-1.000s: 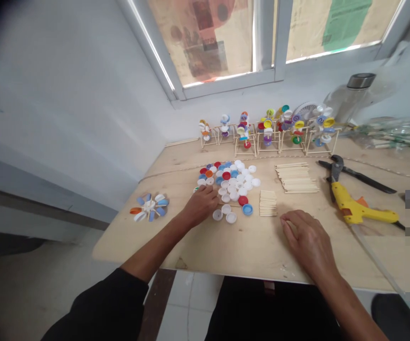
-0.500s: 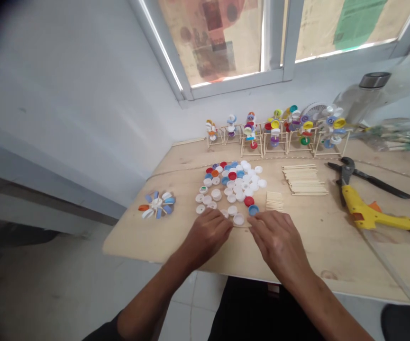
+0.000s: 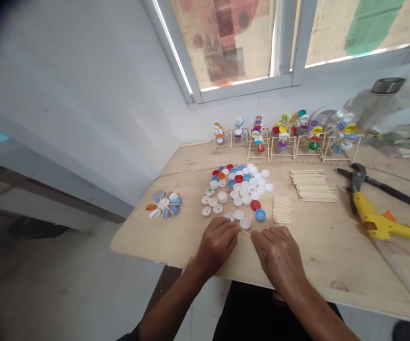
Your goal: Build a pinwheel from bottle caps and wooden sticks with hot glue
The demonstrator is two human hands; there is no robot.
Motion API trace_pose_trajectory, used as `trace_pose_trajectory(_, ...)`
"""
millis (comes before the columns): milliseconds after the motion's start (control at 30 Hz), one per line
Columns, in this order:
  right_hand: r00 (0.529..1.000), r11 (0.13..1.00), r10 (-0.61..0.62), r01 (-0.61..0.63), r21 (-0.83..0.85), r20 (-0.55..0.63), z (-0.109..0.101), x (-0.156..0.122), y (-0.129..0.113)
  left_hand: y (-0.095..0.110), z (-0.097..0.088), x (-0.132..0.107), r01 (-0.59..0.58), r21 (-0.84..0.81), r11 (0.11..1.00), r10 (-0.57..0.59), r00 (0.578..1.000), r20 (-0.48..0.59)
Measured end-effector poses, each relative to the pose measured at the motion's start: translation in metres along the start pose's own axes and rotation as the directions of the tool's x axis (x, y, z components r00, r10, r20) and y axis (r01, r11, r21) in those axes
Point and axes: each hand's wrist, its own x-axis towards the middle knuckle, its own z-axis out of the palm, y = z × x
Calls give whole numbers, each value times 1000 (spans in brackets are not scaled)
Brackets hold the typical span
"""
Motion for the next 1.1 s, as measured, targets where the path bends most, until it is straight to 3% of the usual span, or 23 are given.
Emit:
trace_pose_trajectory(200,994,991,105,-105,86,7,1,-6,-5,-12,-1,-2,28,1,1000,-28,989,-142)
trace_pose_trajectory(333,975,967,221,-217,134,-16,-14,-5,5,-24,-12,-2,143,31,989,-138,983,-123)
trace_pose_trajectory(433,961,955,275,-270,125,-20,-21,-1,14,-21,-20,0,164,71,984,-155,981,-113)
trace_pose_trajectory(533,977,968,208,-214,130,56,-20,3,15,-8,-23,6,36,80,996,-25,991,-128)
trace_pose_trajectory(667,992,981,84,-100,165,98,-12,7,5,0,-19,12,-190,33,981,191,979,-65)
trace_pose_trajectory(833,996,991,24,-35,126,90,-15,3,3,-16,-12,13,-237,70,969,240,970,-31)
trace_pose_trajectory(967,994,995,48,-57,84,103,-25,-9,22,-32,-10,8,-170,66,983,176,981,-87)
trace_pose_trajectory(1100,979,978,203,-202,-52,19,-43,-20,61,-39,-6,0,-77,59,995,83,990,-113)
